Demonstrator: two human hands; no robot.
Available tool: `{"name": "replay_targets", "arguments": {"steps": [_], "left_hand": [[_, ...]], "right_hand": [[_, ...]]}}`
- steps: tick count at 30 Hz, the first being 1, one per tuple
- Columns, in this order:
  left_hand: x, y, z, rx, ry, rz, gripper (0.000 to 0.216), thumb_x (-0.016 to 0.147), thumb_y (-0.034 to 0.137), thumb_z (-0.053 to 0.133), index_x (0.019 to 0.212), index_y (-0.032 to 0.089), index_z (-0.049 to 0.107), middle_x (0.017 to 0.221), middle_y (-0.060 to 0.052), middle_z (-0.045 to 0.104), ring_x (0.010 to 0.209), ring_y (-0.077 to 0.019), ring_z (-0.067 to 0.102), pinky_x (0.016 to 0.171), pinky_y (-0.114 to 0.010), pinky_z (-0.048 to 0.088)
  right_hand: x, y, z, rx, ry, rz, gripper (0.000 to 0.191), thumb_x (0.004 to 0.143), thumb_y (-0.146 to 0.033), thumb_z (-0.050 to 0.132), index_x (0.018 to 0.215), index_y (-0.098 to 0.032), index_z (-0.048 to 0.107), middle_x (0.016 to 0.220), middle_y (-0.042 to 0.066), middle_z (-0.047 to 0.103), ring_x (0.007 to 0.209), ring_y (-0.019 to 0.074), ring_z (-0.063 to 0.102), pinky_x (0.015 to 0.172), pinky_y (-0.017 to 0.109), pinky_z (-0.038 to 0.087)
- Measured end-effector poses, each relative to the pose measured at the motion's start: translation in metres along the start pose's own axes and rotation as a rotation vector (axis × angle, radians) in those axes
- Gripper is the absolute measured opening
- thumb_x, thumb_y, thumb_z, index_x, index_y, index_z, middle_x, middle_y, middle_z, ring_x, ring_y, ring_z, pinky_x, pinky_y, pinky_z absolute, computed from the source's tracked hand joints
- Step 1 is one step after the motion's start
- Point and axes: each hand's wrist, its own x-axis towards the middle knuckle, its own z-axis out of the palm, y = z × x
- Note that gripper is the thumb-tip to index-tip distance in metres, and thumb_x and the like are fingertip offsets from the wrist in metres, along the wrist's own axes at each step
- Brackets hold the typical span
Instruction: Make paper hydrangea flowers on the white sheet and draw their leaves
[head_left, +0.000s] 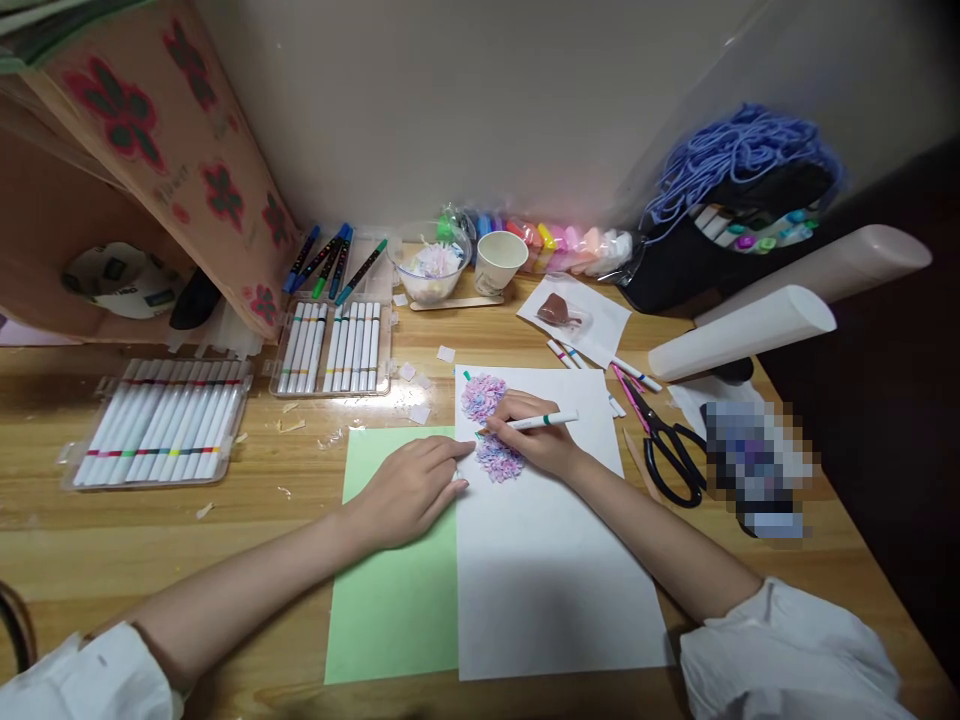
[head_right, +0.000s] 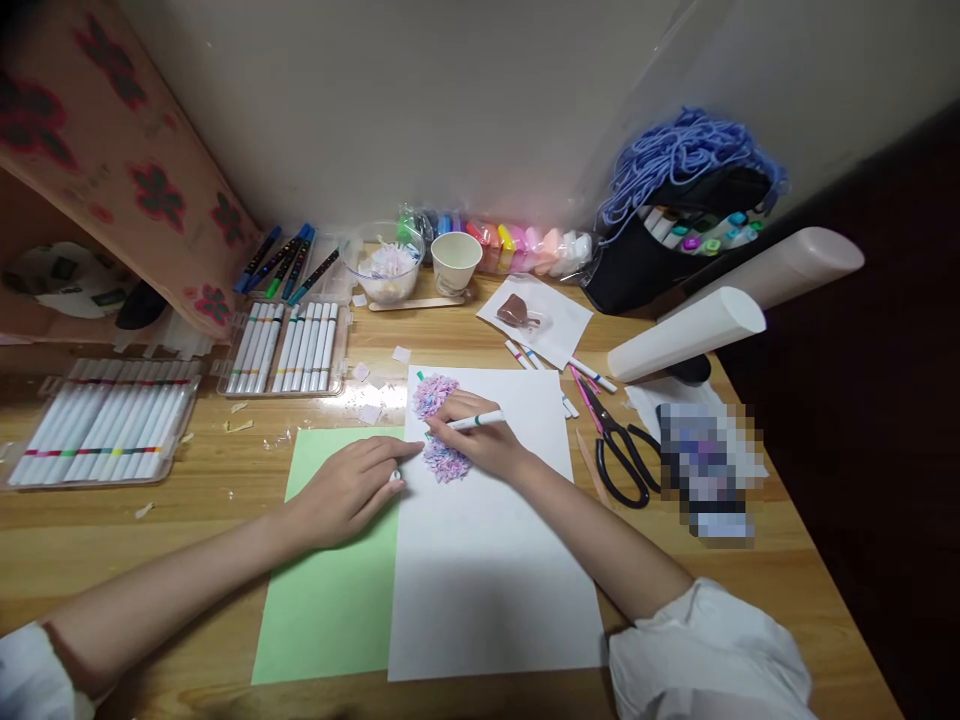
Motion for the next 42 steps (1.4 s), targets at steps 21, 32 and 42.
{"name": "replay_targets", "arguments": {"steps": [21,32,42], "left_hand": [[0.0035,0.0033,-0.0018,0.059,-0.042,0.018,0.029,0.096,0.027,0.038,0.091,0.012,0.062,0.124,-0.011,0.061,0.108,-0.0237,0.056,0.090,-0.041,0.050],[0.0034,0.0033,-0.0008,0.049,-0.032,0.022,0.029,0.096,0.026,0.038,0.093,0.011,0.063,0.124,-0.012,0.061,0.108,-0.0242,0.056,0.089,-0.042,0.050],[0.0028,0.0027,0.0003,0.038,-0.038,0.019,0.028,0.096,0.026,0.039,0.094,0.011,0.063,0.124,-0.012,0.060,0.108,-0.0246,0.056,0.090,-0.043,0.049]], "right_hand": [[-0.0019,0.0022,0.0004,-0.034,-0.061,0.008,0.034,0.093,-0.028,0.048,0.061,-0.021,0.051,0.057,-0.001,0.052,0.058,0.0139,0.047,0.058,0.029,0.035],[-0.0019,0.0015,-0.0002,-0.011,-0.054,0.024,0.029,0.092,-0.031,0.050,0.066,-0.021,0.056,0.061,0.000,0.055,0.060,0.0147,0.049,0.059,0.029,0.037],[-0.0006,-0.0013,-0.0005,-0.025,-0.048,0.031,0.034,0.093,-0.030,0.047,0.062,-0.021,0.054,0.057,0.000,0.052,0.057,0.0144,0.049,0.058,0.029,0.037]]}}
